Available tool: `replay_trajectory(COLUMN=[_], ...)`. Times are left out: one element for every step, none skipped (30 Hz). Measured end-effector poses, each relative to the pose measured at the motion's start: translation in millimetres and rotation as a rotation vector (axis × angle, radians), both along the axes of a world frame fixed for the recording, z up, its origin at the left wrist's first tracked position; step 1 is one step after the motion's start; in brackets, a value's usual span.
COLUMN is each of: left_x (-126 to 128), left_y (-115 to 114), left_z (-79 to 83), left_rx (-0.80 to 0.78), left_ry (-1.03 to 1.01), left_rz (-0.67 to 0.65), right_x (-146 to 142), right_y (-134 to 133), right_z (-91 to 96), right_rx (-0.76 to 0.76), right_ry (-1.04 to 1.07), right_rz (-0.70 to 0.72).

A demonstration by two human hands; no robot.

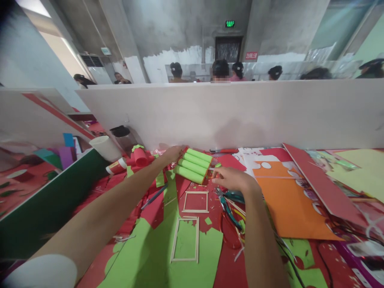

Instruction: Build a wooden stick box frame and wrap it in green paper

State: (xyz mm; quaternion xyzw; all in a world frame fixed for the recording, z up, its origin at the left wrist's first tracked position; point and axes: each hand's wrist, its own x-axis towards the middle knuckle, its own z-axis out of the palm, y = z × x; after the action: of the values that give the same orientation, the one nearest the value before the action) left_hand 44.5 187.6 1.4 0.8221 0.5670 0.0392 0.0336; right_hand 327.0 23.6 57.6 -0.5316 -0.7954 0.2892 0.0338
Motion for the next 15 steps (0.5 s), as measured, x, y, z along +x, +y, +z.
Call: replay_trajectory(left_x=[2,3,4,5,6,7,7,7,6,6,6,6,6,7,8], left_y=[1,2,3,4,5,6,7,7,8,8,7,7,7,7,7], left_z=[1.3,2.5,3.5,4.4,5.2,6.1,6.9,7.8,8.7,9.5,10.4,11.4,12.6,14.0,15.9], left_rx=[0.004,0.004,-0.002,-0.012,-0.026,-0.045,-0.069,-0.095,-0.122,-0.144,-0.158,-0.163,-0.156,-0.139,-0.114], left_ry=[-0.002,-0.002,-0.002,-0.001,-0.001,-0.001,0.001,0.002,0.005,0.007,0.007,0.006,0.001,-0.007,-0.023], left_rz=[-0.004,-0.003,-0.001,0.001,0.003,0.002,0.001,-0.002,-0.005,-0.009,-0.013,-0.015,-0.015,-0.013,-0.013], right_x=[0,0,0,0,0,0,0,0,0,0,0,0,0,0,0], right_y=[0,0,0,0,0,0,-1,-1,-1,-1,-1,-1,0,0,1], right_z=[-0.1,-0.3,-0.4,-0.6,-0.7,-0.7,-0.7,-0.7,-0.7,-0.8,-0.9,-1.1,-1.3,-1.7,-2.1], right_rx=[0.001,0.001,0.002,0.002,0.002,0.004,0.005,0.005,0.005,0.005,0.006,0.006,0.006,0.005,0.004], right_ry=[0.003,0.004,0.001,-0.003,-0.009,-0.015,-0.018,-0.018,-0.016,-0.014,-0.012,-0.008,-0.003,0.001,0.004], right_rz=[-0.001,-0.003,-0.005,-0.005,-0.006,-0.007,-0.007,-0.006,-0.005,-0.005,-0.004,-0.003,-0.001,0.000,0.004])
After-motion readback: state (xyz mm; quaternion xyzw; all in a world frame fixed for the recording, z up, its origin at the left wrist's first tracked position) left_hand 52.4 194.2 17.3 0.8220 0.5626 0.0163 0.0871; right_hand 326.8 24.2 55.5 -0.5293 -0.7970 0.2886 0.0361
